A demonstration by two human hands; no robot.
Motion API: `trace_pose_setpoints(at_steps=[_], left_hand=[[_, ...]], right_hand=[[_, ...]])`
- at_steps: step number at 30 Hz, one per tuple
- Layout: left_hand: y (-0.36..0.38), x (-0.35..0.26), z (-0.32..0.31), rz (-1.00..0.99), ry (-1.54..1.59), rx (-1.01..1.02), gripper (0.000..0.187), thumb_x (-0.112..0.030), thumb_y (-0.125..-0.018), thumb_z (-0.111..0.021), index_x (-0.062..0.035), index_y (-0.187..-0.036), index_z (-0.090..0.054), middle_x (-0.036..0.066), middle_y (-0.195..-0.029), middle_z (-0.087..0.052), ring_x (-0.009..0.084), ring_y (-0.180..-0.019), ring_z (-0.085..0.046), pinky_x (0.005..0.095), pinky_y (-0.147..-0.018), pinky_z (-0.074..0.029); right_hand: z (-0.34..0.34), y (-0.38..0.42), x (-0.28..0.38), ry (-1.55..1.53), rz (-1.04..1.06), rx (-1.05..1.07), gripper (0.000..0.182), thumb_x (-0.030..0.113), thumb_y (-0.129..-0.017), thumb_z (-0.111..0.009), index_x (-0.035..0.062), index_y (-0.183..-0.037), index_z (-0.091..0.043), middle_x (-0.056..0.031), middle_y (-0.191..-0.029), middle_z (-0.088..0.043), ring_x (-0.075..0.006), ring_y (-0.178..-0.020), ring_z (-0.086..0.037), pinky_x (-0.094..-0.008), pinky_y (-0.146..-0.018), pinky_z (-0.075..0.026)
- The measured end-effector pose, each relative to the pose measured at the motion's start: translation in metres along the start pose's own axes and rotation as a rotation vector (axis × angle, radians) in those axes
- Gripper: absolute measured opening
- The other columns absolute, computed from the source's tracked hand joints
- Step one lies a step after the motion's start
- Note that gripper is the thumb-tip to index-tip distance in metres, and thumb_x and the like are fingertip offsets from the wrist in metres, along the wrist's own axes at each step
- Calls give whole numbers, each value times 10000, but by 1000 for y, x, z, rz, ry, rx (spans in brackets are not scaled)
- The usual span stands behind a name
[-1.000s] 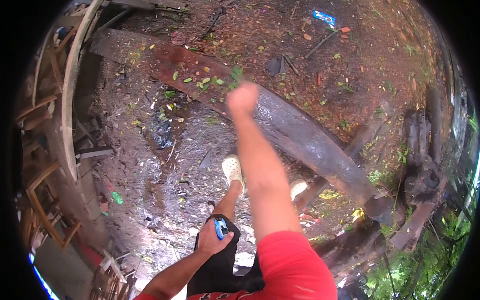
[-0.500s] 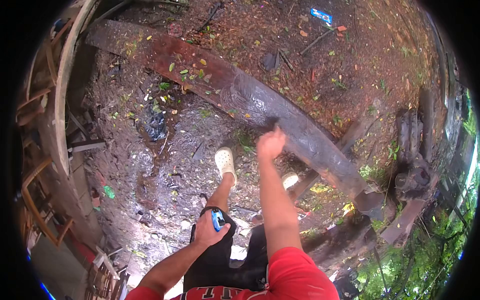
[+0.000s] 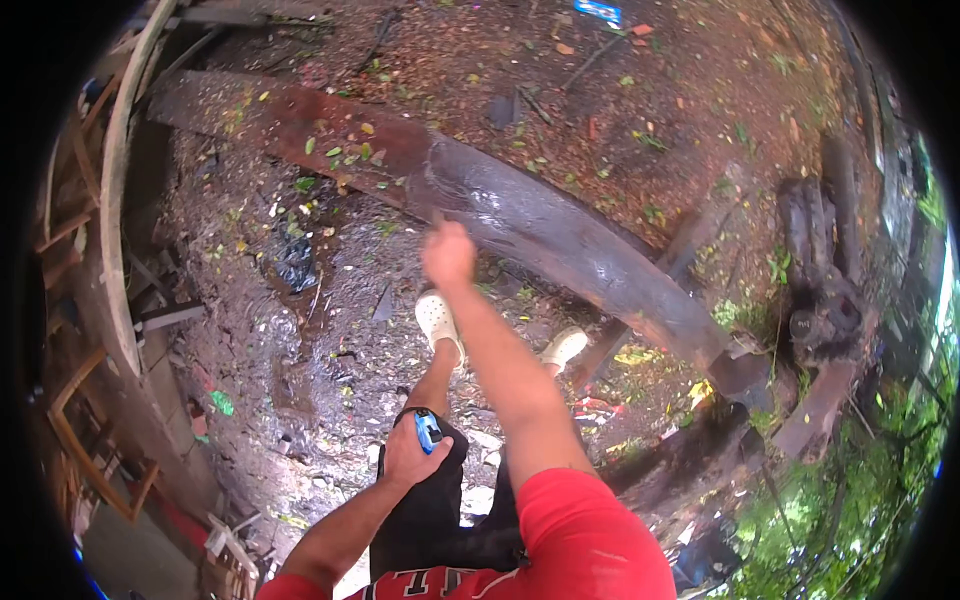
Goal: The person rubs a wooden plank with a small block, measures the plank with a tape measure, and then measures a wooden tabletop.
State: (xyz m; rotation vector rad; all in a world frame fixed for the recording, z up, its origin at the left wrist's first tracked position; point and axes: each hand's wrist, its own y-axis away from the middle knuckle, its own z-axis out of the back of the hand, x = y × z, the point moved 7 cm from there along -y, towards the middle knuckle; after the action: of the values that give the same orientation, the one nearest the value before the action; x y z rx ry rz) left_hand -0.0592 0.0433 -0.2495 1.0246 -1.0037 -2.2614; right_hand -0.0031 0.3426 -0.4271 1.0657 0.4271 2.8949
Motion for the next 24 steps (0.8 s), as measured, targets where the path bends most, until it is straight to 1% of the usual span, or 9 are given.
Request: trace_pose_setpoints(at_steps=[4,5,8,11,16,17,20,22,24], left_hand=[[1,-4,-6,36,-24,42,768,-494,-759,-740,51,-1228,-468,267,-1113,-595,449,-1038,-584,525,-908,-450],[1,-6,-8,33,-43,38,774,-494,-758,-741,53,-1230,-466,268,-1112,-595,451,-1038,-583,525,-909,-449],[0,-17,-15,37,-81,61,757,-484,-758,-743,44,-1221,-462,281,-1100,-595,462,-1032,-582,526,-898,-454],[-1,-28,-22,-25,-184,47,711,-462,-769,-740,25,-1199,-450,291,-1076,-595,473,-1017,-588,526,-879,-464],[0,-52,-38,-25,-221,53,728,-489,-760,-734,31,-1196,-469,288,-1084,-607,471,-1031,-582,526,-898,-463],[1,-56,-42,-15,-226,59,721,-492,-759,-733,27,-1187,-474,289,-1084,-608,472,-1029,-584,526,-898,-464],[8,-73,-47,-41,-271,-18,701,-529,-725,-735,-4,-1133,-511,279,-1089,-614,459,-1003,-603,531,-884,-471],[16,-85,-52,-19,-301,19,746,-527,-716,-739,1,-1187,-501,276,-1093,-627,461,-1012,-610,528,-893,-478],[30,-126,-48,-69,-351,36,773,-502,-716,-743,17,-1226,-481,280,-1091,-632,457,-1035,-611,516,-905,-486]], right_hand=[[116,41,-186,278,-330,-239,219,236,-804,-615,32,-861,-668,-208,-793,-663,-393,-722,-651,-487,-675,-529],[156,64,-227,263,-563,-208,337,340,-820,-570,51,-947,-689,-248,-887,-686,-439,-816,-665,-510,-785,-525],[240,175,-441,736,-1155,57,497,442,-870,-547,105,-1206,-691,-145,-1088,-720,-288,-985,-713,-429,-855,-554],[337,260,-440,660,-1318,-37,503,372,-945,-456,-39,-1126,-683,-183,-1084,-712,-295,-1034,-700,-420,-882,-549],[367,344,-422,521,-967,-114,436,364,-931,-462,2,-1051,-674,-260,-1056,-678,-398,-923,-692,-493,-835,-548],[355,365,-421,733,-760,175,441,347,-918,-454,9,-1125,-647,-260,-1075,-673,-425,-916,-684,-502,-848,-537],[375,436,-384,232,-1260,188,626,309,-823,-583,80,-1396,-478,-280,-1092,-668,-423,-1052,-653,-508,-912,-514],[375,491,-393,217,-1131,-21,707,242,-752,-643,57,-1405,-442,-286,-1140,-653,-433,-1070,-644,-480,-946,-507],[406,495,-353,154,-1163,76,563,222,-789,-610,51,-1320,-536,-253,-1168,-655,-441,-1073,-635,-473,-935,-509]])
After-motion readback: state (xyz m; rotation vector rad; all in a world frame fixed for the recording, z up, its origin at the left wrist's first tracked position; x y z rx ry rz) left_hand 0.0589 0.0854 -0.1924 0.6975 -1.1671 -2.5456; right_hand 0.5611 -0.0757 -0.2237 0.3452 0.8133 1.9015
